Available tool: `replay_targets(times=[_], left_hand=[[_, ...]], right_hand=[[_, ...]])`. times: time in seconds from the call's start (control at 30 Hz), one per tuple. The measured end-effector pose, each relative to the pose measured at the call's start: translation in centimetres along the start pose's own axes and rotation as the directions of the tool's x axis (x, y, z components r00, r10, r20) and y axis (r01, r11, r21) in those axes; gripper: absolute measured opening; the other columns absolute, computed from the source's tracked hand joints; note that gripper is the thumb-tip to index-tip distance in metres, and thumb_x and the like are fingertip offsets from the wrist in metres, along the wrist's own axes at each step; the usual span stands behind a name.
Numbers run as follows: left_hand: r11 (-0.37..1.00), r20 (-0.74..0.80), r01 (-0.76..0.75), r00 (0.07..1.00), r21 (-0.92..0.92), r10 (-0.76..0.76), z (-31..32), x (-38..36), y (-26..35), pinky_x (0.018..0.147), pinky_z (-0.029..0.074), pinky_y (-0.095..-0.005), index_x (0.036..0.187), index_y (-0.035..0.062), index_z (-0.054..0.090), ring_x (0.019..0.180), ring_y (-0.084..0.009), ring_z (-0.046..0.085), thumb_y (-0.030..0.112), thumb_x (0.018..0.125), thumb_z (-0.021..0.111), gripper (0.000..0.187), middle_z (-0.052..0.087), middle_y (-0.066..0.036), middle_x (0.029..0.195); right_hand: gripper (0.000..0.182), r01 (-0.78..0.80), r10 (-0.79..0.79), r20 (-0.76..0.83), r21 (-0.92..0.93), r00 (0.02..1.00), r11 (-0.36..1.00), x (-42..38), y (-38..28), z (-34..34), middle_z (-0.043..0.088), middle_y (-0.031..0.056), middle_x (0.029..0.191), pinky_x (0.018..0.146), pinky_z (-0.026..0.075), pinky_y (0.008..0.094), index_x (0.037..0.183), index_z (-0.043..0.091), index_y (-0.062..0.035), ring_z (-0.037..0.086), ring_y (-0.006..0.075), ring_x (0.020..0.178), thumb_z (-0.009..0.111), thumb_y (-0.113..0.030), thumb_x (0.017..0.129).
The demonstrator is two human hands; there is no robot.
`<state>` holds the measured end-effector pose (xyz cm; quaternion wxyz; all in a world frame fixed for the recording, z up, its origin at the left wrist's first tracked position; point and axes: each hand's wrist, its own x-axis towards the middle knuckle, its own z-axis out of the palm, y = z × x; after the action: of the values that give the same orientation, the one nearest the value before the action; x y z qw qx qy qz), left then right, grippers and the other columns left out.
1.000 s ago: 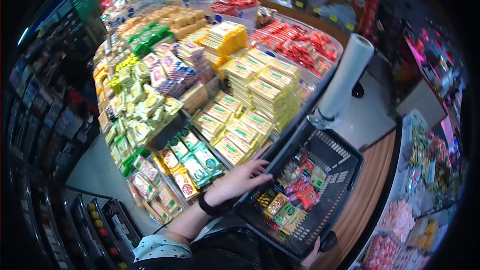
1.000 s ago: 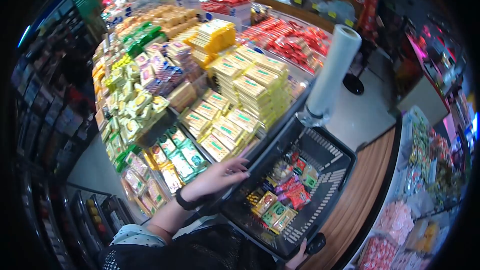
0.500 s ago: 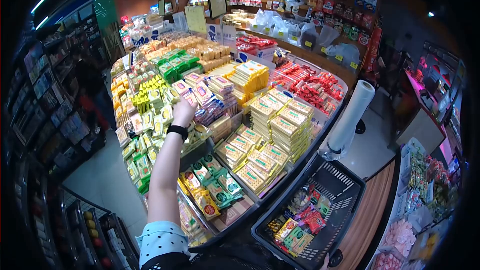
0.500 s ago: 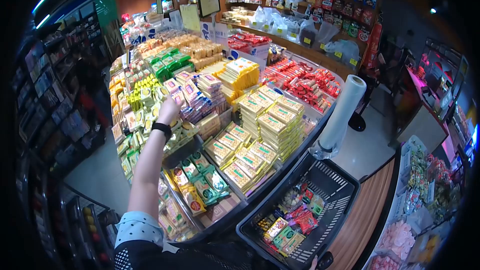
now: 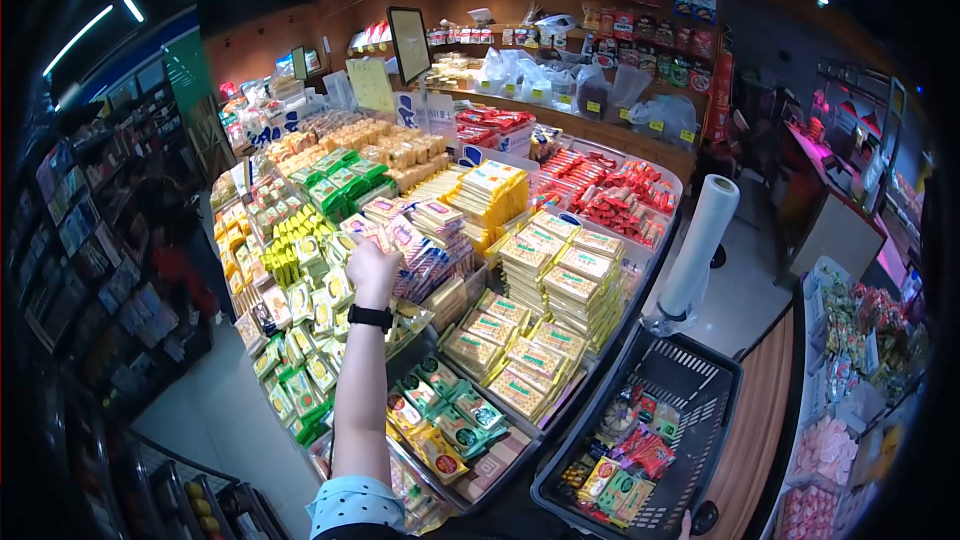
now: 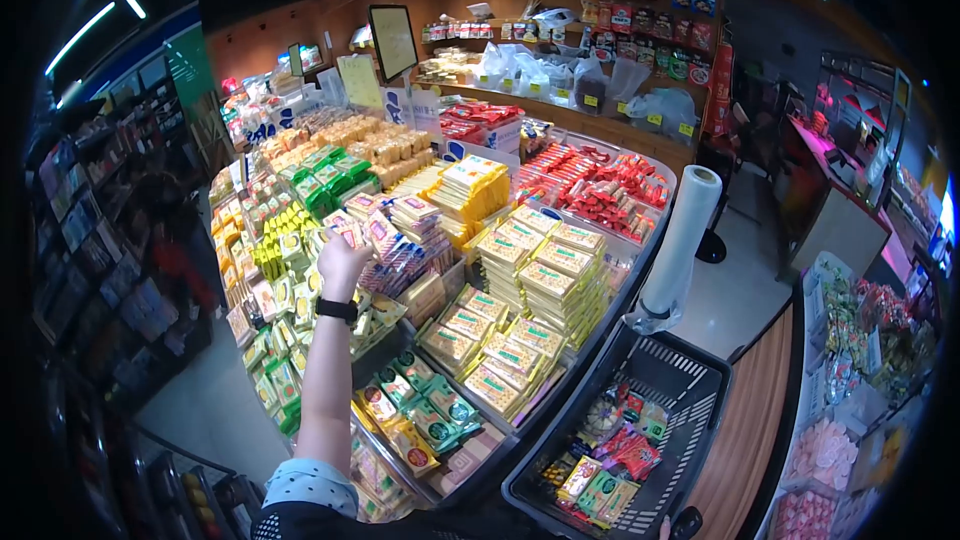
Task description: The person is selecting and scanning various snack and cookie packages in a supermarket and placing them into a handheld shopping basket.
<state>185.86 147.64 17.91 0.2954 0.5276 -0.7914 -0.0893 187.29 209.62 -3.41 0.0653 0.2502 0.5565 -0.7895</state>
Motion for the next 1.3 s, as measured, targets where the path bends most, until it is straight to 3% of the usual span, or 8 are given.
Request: replay_targets(times=[0.2, 0.43, 0.53, 0.8, 0.83, 1.03, 1.17, 1.3], left_hand=[[0.994, -0.005, -0.016, 1.000, -0.106, 0.016, 5.3, 2.7, 1.8, 0.071, 0.050, -0.0421, 0.110, -0.0099, 0.037, 0.082, -0.0368, 0.061, 0.036, 0.067, 0.067, 0.070, 0.062, -0.024, 0.089], [0.976, 0.209, 0.027, 0.975, 0.215, -0.073, 8.5, 6.3, 3.4, 0.074, 0.050, -0.0384, 0.129, -0.0036, 0.029, 0.095, -0.0305, 0.059, 0.053, 0.069, 0.065, 0.090, 0.060, -0.018, 0.104], [0.985, 0.202, -0.031, 0.979, 0.169, -0.004, 9.0, 7.2, 2.9, 0.077, 0.049, -0.0406, 0.119, -0.0021, 0.038, 0.092, -0.0308, 0.061, 0.043, 0.066, 0.068, 0.076, 0.061, -0.021, 0.100], [0.848, -0.153, -0.326, 0.945, -0.417, 0.288, 10.3, 9.0, -1.2, 0.069, 0.049, -0.0347, 0.122, -0.0108, 0.031, 0.082, -0.0284, 0.060, 0.029, 0.063, 0.077, 0.085, 0.059, -0.025, 0.094], [0.761, 0.206, -0.066, 0.944, -0.645, 0.257, 3.7, 1.1, 5.0, 0.054, 0.049, -0.0271, 0.133, -0.0060, 0.019, 0.078, -0.0215, 0.060, 0.018, 0.068, 0.075, 0.088, 0.059, -0.021, 0.095], [0.515, 0.537, 0.255, 0.659, -0.818, 0.527, 1.8, -19.3, 13.9, 0.071, 0.045, -0.0234, 0.133, 0.0047, 0.027, 0.081, -0.0131, 0.059, 0.011, 0.076, 0.064, 0.068, 0.062, -0.009, 0.091], [0.718, 0.856, 0.485, 0.144, -0.499, 0.497, 8.6, -29.4, 17.2, 0.070, 0.046, -0.0278, 0.135, 0.0068, 0.018, 0.084, -0.0181, 0.060, 0.013, 0.076, 0.066, 0.077, 0.061, -0.014, 0.096], [0.861, 0.857, 0.031, 0.127, -0.507, 0.500, 16.7, -37.3, 17.8, 0.065, 0.049, -0.0316, 0.131, -0.0019, 0.015, 0.077, -0.0245, 0.063, 0.020, 0.073, 0.068, 0.081, 0.061, -0.019, 0.091]], right_hand=[[0.041, 0.009, -0.009, -0.024, 0.012, 1.000, 1.000, -0.3, -0.1, 0.1, 0.046, 0.0121, 0.121, 0.081, 0.046, 0.0377, 0.122, 0.047, -0.0063, 0.053, 0.0263, 0.096, 0.058, -0.014, 0.083], [0.041, 0.094, -0.094, 0.000, -0.031, 0.996, 0.995, -1.0, -0.3, 0.0, 0.044, 0.0113, 0.124, 0.084, 0.045, 0.0397, 0.124, 0.045, -0.0065, 0.051, 0.0289, 0.102, 0.051, -0.025, 0.088], [0.040, 0.225, -0.219, -0.108, 0.040, 0.970, 0.974, 2.8, 2.0, -2.4, 0.057, 0.0061, 0.107, 0.084, 0.044, 0.0296, 0.117, 0.050, -0.0001, 0.055, 0.0158, 0.093, 0.060, -0.017, 0.082], [0.030, 0.157, -0.152, -0.079, 0.061, 0.985, 0.986, 4.2, -0.8, -1.0, 0.060, 0.0047, 0.098, 0.077, 0.045, 0.0250, 0.109, 0.056, 0.0015, 0.058, 0.0109, 0.088, 0.059, -0.013, 0.083], [0.031, 0.140, -0.136, -0.058, 0.069, 0.989, 0.988, 4.4, -0.9, -1.2, 0.060, 0.0046, 0.098, 0.078, 0.045, 0.0251, 0.110, 0.054, 0.0015, 0.057, 0.0110, 0.088, 0.059, -0.013, 0.083], [0.030, 0.126, -0.122, -0.081, 0.047, 0.989, 0.991, 5.6, -1.2, -1.9, 0.060, 0.0037, 0.095, 0.075, 0.046, 0.0248, 0.109, 0.054, 0.0006, 0.058, 0.0114, 0.085, 0.057, -0.016, 0.084], [0.033, 0.111, -0.106, -0.133, 0.030, 0.985, 0.993, 6.2, -1.3, -2.2, 0.059, 0.0048, 0.095, 0.075, 0.045, 0.0252, 0.108, 0.054, 0.0015, 0.057, 0.0119, 0.084, 0.061, -0.018, 0.081], [0.033, 0.065, -0.058, -0.149, 0.046, 0.987, 0.997, 6.6, -1.4, -2.3, 0.059, 0.0051, 0.095, 0.074, 0.045, 0.0253, 0.104, 0.056, 0.0016, 0.056, 0.0110, 0.083, 0.065, -0.018, 0.079]])
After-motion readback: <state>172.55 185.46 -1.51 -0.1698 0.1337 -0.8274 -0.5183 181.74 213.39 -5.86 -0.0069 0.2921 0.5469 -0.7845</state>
